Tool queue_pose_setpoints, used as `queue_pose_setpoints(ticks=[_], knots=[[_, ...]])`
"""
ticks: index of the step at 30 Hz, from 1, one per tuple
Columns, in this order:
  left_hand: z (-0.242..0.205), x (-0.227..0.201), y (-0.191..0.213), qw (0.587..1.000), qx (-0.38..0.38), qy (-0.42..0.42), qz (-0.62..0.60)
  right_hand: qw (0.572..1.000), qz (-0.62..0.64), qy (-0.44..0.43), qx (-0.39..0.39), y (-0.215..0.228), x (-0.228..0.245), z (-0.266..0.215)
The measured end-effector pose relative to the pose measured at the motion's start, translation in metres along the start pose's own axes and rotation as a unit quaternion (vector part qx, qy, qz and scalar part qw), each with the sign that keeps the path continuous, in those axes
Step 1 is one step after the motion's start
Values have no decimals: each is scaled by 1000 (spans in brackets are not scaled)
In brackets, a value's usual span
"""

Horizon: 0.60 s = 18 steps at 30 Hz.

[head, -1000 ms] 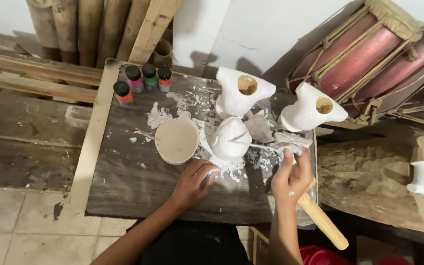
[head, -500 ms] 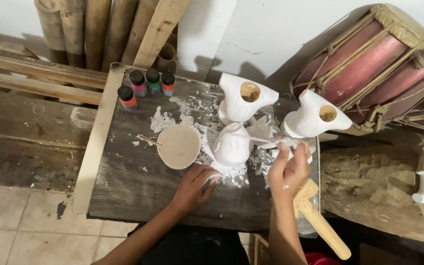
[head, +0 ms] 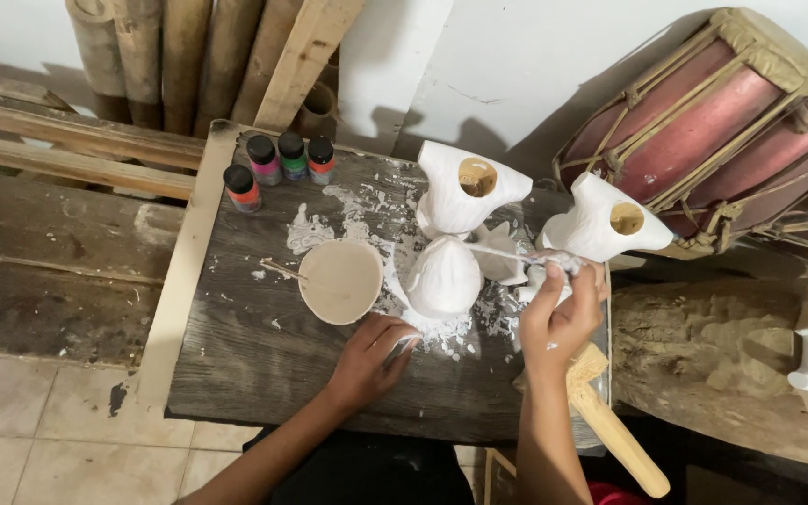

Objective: Cleaning and smoothing plaster molds using a scraping tool and hands

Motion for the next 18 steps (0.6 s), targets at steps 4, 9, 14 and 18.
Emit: queue_pose_setpoints(ticks=[4, 9, 14, 18], knots=[[0, -2, 0, 1000, 4, 15, -8, 1000, -3, 20, -10, 4, -16, -7], [-5, 5, -4, 1000, -5, 10, 9, 999, 17, 10, -30, 16, -36, -29], [-4, 0, -3, 1000, 5, 12, 1, 1000, 6, 13, -22, 5, 8, 4], [-3, 1, -4, 1000, 1, 14, 6, 1000, 4, 19, -23, 10, -15, -15]])
Point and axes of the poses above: each hand's wrist, its own z-axis towards the middle knuckle, its own y-axis out of the back of the hand, x = y × z, the point moved 2 cm from there along z, towards the middle knuckle, and after that the axes turned 9 degrees about y, right-handed, at the moved point
